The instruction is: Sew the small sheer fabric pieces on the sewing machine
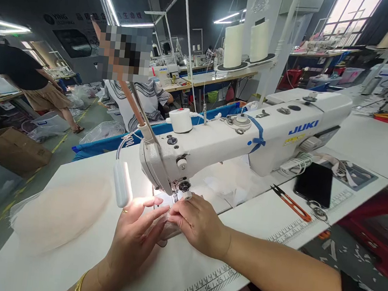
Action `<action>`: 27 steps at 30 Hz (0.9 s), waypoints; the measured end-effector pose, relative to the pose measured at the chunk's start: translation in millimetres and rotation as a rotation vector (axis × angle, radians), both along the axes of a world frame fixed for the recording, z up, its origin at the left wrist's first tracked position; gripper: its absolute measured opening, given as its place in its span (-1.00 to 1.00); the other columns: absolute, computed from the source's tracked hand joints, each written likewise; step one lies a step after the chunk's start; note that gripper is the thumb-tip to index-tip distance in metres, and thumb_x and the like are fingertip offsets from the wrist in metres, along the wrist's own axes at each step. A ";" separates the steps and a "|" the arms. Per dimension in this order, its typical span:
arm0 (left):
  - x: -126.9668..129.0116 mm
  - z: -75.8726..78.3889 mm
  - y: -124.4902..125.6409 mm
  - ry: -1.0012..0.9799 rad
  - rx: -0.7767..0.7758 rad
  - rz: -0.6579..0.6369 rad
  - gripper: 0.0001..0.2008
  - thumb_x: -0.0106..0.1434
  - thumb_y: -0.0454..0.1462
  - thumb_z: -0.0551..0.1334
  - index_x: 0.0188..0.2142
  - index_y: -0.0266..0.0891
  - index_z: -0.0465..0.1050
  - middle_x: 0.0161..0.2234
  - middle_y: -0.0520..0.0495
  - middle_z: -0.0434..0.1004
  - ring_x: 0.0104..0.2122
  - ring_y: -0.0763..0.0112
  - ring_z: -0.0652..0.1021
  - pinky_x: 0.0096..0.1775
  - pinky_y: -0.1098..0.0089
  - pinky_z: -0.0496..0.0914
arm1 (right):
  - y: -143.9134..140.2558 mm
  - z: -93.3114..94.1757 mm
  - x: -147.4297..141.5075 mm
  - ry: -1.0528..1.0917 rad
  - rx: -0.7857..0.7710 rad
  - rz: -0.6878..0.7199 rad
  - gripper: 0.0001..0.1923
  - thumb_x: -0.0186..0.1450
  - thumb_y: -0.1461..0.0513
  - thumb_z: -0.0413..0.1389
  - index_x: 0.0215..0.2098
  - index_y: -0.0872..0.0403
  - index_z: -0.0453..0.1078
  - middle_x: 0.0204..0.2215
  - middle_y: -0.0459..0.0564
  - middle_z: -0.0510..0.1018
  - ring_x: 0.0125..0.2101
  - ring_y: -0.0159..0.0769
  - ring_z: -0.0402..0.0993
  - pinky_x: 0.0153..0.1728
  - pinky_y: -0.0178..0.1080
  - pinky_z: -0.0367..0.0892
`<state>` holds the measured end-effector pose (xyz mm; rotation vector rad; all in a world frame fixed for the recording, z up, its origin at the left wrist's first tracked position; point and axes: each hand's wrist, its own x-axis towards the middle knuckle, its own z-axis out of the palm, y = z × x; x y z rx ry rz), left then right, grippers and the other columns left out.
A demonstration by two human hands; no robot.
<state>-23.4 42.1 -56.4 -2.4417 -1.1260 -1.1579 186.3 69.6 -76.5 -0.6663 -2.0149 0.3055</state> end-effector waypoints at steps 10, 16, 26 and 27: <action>-0.5 -1.0 -1.7 0.000 -0.020 -0.019 -0.71 0.45 -0.43 0.19 0.09 -0.11 0.48 0.04 -0.15 0.51 -0.04 0.23 0.58 0.01 0.21 0.33 | 0.2 0.1 -1.6 0.002 0.105 0.003 -0.87 0.58 0.26 0.00 -0.17 0.01 0.32 -0.33 -0.11 0.60 -0.37 -0.32 0.46 -0.29 -0.22 0.32; -0.5 1.9 -2.4 -0.021 -0.039 -0.042 -0.77 0.42 -0.45 0.19 -0.09 -0.10 0.50 0.02 -0.13 0.53 -0.06 0.23 0.58 -0.03 0.25 0.31 | 1.9 -0.3 1.3 -0.037 0.181 0.018 -0.84 0.61 0.25 -0.05 -0.13 0.01 0.33 -0.31 -0.10 0.60 -0.33 -0.29 0.47 -0.26 -0.21 0.30; 1.8 6.3 -4.8 -0.001 0.029 -0.036 -0.77 0.41 -0.50 0.18 -0.20 -0.13 0.45 -0.12 -0.06 0.56 -0.22 0.32 0.56 -0.12 0.27 0.25 | -1.5 2.2 3.2 -0.054 0.247 -0.002 -0.85 0.60 0.24 -0.02 -0.16 0.02 0.32 -0.32 -0.08 0.58 -0.33 -0.28 0.45 -0.26 -0.20 0.29; 2.4 7.5 -5.8 -0.005 0.006 -0.049 -0.78 0.41 -0.50 0.18 -0.20 -0.14 0.44 -0.15 -0.03 0.57 -0.25 0.33 0.55 -0.13 0.27 0.24 | -1.9 2.8 3.7 -0.047 0.244 0.004 -0.87 0.59 0.24 -0.02 -0.12 0.02 0.33 -0.30 -0.07 0.59 -0.31 -0.27 0.46 -0.25 -0.19 0.30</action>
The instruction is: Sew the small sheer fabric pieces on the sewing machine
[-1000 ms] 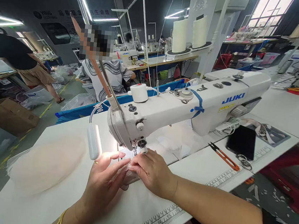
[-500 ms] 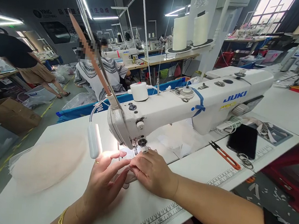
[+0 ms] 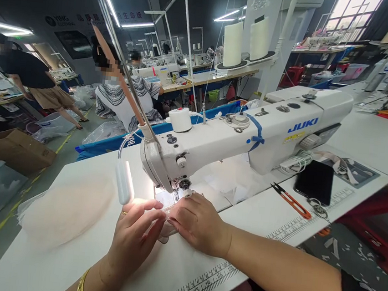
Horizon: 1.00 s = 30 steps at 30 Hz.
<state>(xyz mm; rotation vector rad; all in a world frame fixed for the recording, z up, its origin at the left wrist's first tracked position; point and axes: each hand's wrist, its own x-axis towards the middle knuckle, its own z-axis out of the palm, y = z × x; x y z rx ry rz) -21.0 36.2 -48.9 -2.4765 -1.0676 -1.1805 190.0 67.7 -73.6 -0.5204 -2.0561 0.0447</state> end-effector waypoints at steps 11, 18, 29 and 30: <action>15.3 29.2 -40.3 -0.068 -0.262 -0.152 -0.83 0.47 -0.46 0.16 -0.15 -0.14 0.40 -0.22 0.03 0.60 -0.24 0.37 0.53 -0.08 0.28 0.32 | -38.5 42.2 24.6 -0.022 -0.137 0.233 -0.90 0.55 0.29 0.03 -0.10 0.01 0.37 -0.23 -0.01 0.60 -0.21 -0.27 0.53 -0.17 -0.20 0.42; 24.3 34.9 -54.8 -0.165 -0.836 -0.188 -0.76 0.49 -0.10 0.24 -0.30 -0.12 0.47 -0.33 0.00 0.54 -0.31 0.31 0.53 -0.29 0.35 0.44 | -49.9 89.6 45.1 -0.261 -0.939 0.273 -0.87 0.45 0.29 0.16 -0.30 0.05 0.41 -0.43 -0.17 0.51 -0.45 -0.42 0.41 -0.46 -0.39 0.27; 16.5 -18.5 12.1 0.120 -0.235 0.125 -0.81 0.42 -0.37 0.20 -0.34 -0.19 0.50 -0.30 -0.05 0.55 -0.31 0.24 0.44 -0.23 0.24 0.28 | 33.2 35.6 -9.7 -0.550 -0.706 -0.209 -0.88 0.39 0.33 0.15 -0.33 0.05 0.41 -0.43 -0.10 0.53 -0.43 -0.29 0.39 -0.42 -0.27 0.06; 15.7 -17.7 10.5 0.129 -0.206 0.075 -0.76 0.46 -0.39 0.16 -0.34 -0.19 0.51 -0.30 -0.04 0.57 -0.32 0.26 0.44 -0.20 0.23 0.28 | 32.9 36.7 -7.3 -0.558 -0.706 -0.201 -0.86 0.40 0.33 0.15 -0.34 0.05 0.40 -0.45 -0.11 0.52 -0.44 -0.30 0.38 -0.43 -0.27 0.06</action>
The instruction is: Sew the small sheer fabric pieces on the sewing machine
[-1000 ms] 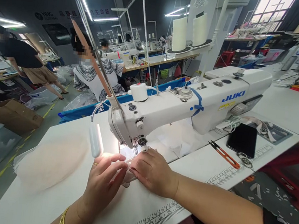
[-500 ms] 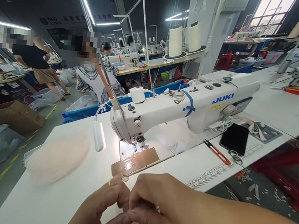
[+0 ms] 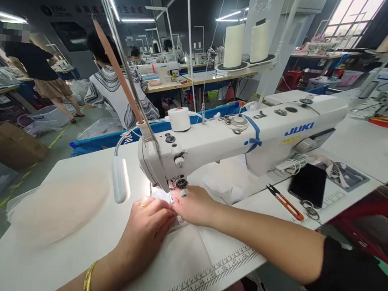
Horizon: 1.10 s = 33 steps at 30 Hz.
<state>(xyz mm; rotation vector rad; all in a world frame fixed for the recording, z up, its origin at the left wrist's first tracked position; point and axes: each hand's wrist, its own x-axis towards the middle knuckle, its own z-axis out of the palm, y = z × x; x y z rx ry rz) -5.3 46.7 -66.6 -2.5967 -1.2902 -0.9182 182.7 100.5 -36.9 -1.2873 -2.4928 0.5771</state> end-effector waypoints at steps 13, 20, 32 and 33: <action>-0.9 -2.7 -5.9 0.034 0.001 0.019 -0.83 0.47 -0.39 0.17 -0.15 -0.17 0.55 -0.17 -0.06 0.63 -0.25 0.19 0.50 -0.16 0.15 0.35 | -14.9 -34.4 22.7 0.055 0.561 0.274 -0.82 0.50 0.33 0.01 -0.17 0.09 0.45 -0.20 0.00 0.61 -0.31 -0.20 0.35 -0.22 -0.13 0.23; 2.5 -8.2 -8.0 0.083 0.029 0.095 -0.83 0.38 -0.39 0.27 -0.06 -0.18 0.51 -0.13 -0.12 0.61 -0.18 0.09 0.52 -0.16 0.13 0.34 | -2.4 -38.7 24.0 0.085 0.508 0.234 -0.79 0.44 0.38 0.04 -0.10 0.08 0.50 -0.11 0.01 0.65 -0.19 -0.14 0.43 -0.15 -0.13 0.36; 8.1 -7.6 -3.2 0.125 0.025 0.149 -0.80 0.33 -0.38 0.34 -0.06 -0.16 0.54 -0.14 -0.10 0.59 -0.17 0.10 0.52 -0.17 0.16 0.32 | 0.5 -38.1 25.2 0.112 0.540 0.166 -0.66 0.44 0.35 0.01 0.11 0.11 0.48 -0.01 0.20 0.62 -0.03 -0.05 0.53 -0.11 -0.08 0.50; 7.9 -7.8 -2.8 0.127 0.023 0.149 -0.80 0.33 -0.38 0.33 -0.06 -0.16 0.54 -0.14 -0.10 0.59 -0.17 0.10 0.52 -0.18 0.16 0.32 | 0.5 -38.9 25.3 0.109 0.550 0.164 -0.65 0.44 0.34 0.02 0.13 0.12 0.48 -0.01 0.21 0.62 -0.02 -0.05 0.52 -0.11 -0.08 0.50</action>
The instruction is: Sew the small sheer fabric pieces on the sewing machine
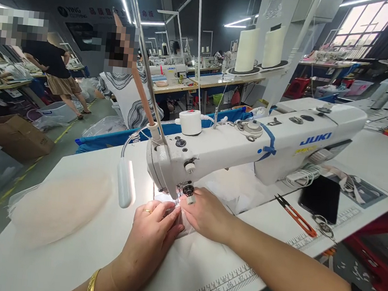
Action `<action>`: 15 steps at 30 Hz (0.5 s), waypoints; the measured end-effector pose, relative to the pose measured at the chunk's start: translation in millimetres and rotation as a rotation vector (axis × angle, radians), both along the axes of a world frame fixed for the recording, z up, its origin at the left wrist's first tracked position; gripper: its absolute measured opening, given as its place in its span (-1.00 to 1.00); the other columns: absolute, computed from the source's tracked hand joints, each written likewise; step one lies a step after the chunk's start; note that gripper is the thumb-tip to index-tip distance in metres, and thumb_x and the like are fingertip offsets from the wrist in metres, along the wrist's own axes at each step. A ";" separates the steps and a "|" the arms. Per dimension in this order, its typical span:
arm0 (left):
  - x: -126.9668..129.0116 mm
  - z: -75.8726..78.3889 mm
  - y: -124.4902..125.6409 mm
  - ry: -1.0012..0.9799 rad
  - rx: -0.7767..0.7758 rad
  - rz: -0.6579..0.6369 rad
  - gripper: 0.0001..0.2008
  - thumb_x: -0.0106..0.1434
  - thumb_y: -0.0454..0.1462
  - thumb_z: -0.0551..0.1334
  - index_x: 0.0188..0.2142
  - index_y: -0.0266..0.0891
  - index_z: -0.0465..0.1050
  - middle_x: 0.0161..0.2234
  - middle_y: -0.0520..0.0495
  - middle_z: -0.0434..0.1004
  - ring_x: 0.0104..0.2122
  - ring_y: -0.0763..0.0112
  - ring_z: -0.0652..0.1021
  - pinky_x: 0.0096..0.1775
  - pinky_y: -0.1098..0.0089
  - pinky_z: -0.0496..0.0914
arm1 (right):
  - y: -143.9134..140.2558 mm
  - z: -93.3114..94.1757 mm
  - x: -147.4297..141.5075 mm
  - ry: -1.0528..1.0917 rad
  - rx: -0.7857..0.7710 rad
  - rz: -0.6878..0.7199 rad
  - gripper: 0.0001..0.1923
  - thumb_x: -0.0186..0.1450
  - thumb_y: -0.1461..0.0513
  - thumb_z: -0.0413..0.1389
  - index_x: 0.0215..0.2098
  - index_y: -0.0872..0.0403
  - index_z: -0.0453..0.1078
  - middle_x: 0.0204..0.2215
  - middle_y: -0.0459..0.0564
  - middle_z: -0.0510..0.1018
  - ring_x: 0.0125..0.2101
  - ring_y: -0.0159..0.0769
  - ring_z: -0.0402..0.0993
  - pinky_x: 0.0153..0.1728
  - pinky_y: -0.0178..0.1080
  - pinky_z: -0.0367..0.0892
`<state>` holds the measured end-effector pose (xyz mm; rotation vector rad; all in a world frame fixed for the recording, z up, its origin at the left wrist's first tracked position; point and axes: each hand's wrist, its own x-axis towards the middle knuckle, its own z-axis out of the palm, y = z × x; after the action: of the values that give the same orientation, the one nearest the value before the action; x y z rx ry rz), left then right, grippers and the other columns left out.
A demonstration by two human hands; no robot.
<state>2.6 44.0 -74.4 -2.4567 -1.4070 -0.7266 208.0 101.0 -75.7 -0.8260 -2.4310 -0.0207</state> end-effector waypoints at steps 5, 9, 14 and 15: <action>-3.0 0.9 1.1 -0.011 -0.013 -0.030 -0.78 0.38 -0.36 0.29 0.00 -0.15 0.55 -0.10 -0.12 0.59 -0.15 0.07 0.51 -0.18 0.15 0.34 | -3.2 1.9 4.5 -0.013 0.051 0.025 -0.76 0.47 0.32 0.03 0.00 0.10 0.51 -0.11 0.14 0.64 -0.08 -0.07 0.49 -0.09 -0.08 0.41; -10.1 5.6 0.8 -0.096 -0.090 -0.088 -0.74 0.49 -0.37 0.10 -0.11 -0.13 0.57 -0.13 -0.10 0.60 -0.20 0.15 0.50 -0.16 0.15 0.37 | -10.9 9.3 13.1 -0.113 -0.030 0.201 -0.76 0.50 0.05 0.16 -0.07 0.04 0.49 -0.19 0.02 0.63 -0.14 -0.11 0.46 -0.06 -0.06 0.29; -18.0 11.9 5.5 -0.188 -0.224 -0.169 -0.66 0.31 -0.44 0.08 -0.04 -0.16 0.52 -0.12 -0.13 0.55 -0.17 0.13 0.50 -0.13 0.14 0.43 | -13.2 8.5 17.4 -0.124 -0.066 0.225 -0.88 0.51 0.16 0.16 -0.17 0.04 0.47 -0.18 -0.03 0.62 -0.15 -0.17 0.43 -0.06 -0.08 0.23; -18.4 12.8 7.2 -0.195 -0.246 -0.170 -0.62 0.24 -0.45 0.10 -0.01 -0.17 0.51 -0.13 -0.14 0.53 -0.16 0.12 0.49 -0.13 0.15 0.43 | -11.9 7.4 17.2 -0.106 -0.076 0.216 -0.86 0.53 0.24 0.09 -0.18 0.05 0.46 -0.22 -0.03 0.62 -0.18 -0.19 0.43 -0.08 -0.09 0.24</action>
<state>-15.7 51.2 -61.6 -2.7880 -1.4436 -0.8990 225.2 89.1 -68.4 -0.6046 -2.6228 0.1130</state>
